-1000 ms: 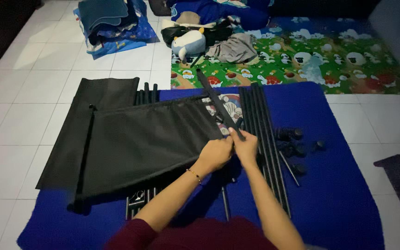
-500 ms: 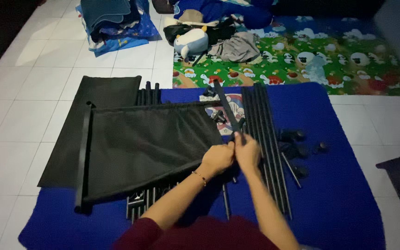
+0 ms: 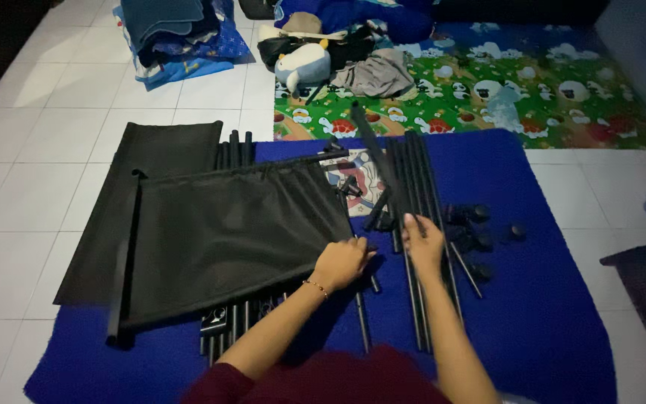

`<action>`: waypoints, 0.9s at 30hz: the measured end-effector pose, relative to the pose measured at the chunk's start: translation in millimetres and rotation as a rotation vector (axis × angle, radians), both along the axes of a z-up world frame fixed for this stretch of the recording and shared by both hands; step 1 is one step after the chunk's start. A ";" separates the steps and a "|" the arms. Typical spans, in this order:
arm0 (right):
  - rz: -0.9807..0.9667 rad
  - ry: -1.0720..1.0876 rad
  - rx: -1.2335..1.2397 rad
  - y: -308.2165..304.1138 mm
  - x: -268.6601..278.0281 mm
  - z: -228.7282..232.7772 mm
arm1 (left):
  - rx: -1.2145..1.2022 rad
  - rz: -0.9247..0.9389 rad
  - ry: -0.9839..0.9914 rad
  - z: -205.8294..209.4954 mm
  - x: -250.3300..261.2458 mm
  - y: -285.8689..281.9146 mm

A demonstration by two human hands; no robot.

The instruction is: The person assembles a metal frame by inserting rods into plastic brackets and connecting joints. They handle multiple rods and brackets, aligning and fitting them together on a blue mat.

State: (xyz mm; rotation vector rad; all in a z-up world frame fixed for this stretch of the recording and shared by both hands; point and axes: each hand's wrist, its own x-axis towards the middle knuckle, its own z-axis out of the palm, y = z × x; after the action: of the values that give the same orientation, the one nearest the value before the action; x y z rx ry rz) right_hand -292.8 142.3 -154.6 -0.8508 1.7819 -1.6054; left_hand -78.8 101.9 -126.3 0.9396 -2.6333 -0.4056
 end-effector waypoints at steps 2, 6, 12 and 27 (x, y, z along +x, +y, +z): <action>-0.082 0.068 -0.062 12.4 -11.5 1.6 | -0.030 -0.010 0.012 -5.5 0.2 3.6; -0.201 0.433 -0.040 47.3 -28.7 20.6 | -0.095 -0.032 0.027 -11.5 0.8 5.9; -0.271 0.562 0.105 87.4 -25.6 42.5 | -0.171 -0.071 0.057 13.2 18.4 13.3; 0.343 -0.024 -0.126 33.3 103.6 -23.5 | -0.370 -0.070 0.150 281.7 161.2 -42.4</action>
State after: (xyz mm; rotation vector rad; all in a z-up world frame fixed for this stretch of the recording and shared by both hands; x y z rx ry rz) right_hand -189.2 175.5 -178.2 -1.1224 1.4355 -1.5029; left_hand 82.4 59.4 155.4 0.6721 -2.4889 0.0006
